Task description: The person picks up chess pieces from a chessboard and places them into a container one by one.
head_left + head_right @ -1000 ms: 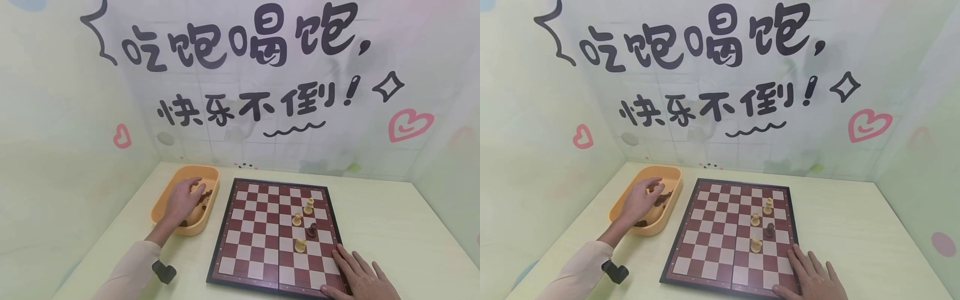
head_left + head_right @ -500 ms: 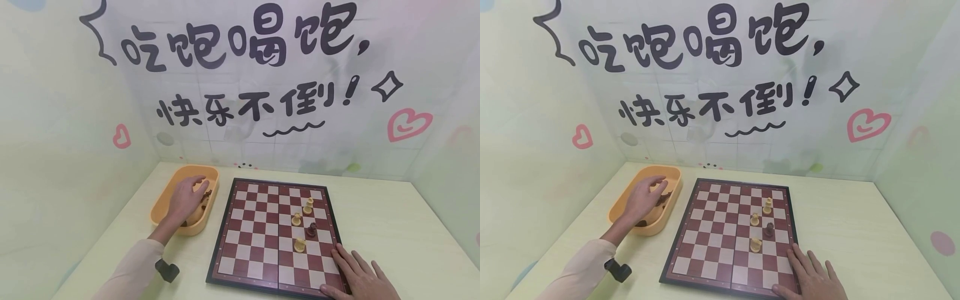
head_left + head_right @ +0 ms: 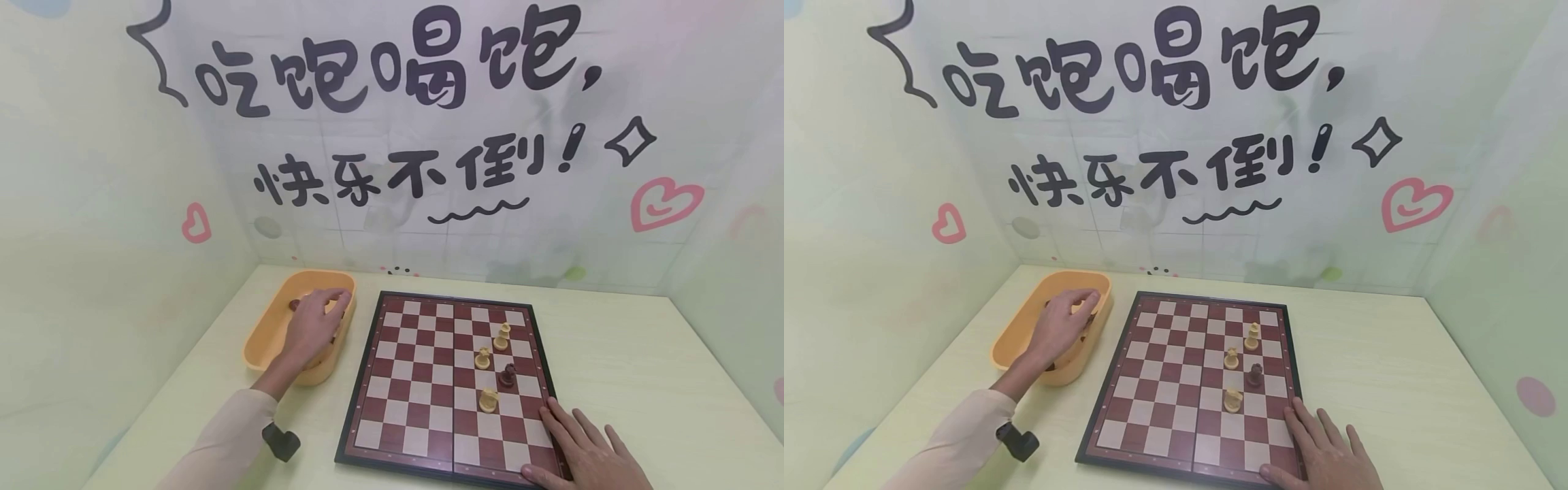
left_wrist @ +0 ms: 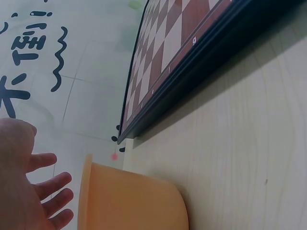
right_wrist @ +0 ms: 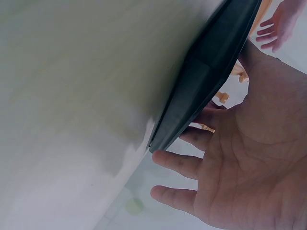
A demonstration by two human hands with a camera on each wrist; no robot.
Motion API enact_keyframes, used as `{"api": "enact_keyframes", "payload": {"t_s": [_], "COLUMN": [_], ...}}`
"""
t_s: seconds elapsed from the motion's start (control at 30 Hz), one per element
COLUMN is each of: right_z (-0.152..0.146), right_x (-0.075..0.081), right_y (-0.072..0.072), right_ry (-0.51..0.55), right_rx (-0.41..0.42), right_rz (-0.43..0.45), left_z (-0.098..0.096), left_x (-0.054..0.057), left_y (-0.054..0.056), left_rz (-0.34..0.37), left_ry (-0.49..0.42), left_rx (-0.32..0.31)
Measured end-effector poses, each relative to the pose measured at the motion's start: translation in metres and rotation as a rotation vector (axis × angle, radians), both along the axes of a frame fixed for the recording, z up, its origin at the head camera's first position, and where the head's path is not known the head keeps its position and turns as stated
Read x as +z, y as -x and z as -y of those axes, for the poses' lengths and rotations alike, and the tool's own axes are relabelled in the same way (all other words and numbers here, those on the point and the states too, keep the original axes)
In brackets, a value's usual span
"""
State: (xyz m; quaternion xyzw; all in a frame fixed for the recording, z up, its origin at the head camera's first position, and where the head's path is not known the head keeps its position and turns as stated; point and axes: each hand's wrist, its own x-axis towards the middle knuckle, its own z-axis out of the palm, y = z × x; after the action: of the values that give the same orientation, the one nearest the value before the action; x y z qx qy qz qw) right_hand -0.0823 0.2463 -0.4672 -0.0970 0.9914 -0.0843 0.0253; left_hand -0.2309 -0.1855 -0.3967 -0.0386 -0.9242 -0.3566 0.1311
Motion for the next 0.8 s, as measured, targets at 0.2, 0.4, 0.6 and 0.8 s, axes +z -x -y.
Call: {"api": "enact_keyframes", "payload": {"t_s": [0.2,0.4,0.6,0.8], "right_z": [0.000,0.001,0.000,0.000], "right_x": [0.000,0.000,0.000,0.000], "right_y": [0.000,0.000,0.001,0.001], "right_ry": [0.002,0.001,0.000,0.008], "right_rx": [-0.008,-0.010,-0.010,-0.009], "right_rz": [0.004,0.009,0.014,0.027], "left_z": [-0.009,-0.020,-0.030,-0.041], "left_x": [0.000,0.002,0.000,0.002], "left_y": [0.000,0.000,0.002,0.002], "left_rz": [-0.014,-0.030,-0.032,-0.053], "left_ry": [-0.001,-0.006,-0.027,-0.010], "left_rx": [-0.002,-0.013,-0.034,-0.058]}}
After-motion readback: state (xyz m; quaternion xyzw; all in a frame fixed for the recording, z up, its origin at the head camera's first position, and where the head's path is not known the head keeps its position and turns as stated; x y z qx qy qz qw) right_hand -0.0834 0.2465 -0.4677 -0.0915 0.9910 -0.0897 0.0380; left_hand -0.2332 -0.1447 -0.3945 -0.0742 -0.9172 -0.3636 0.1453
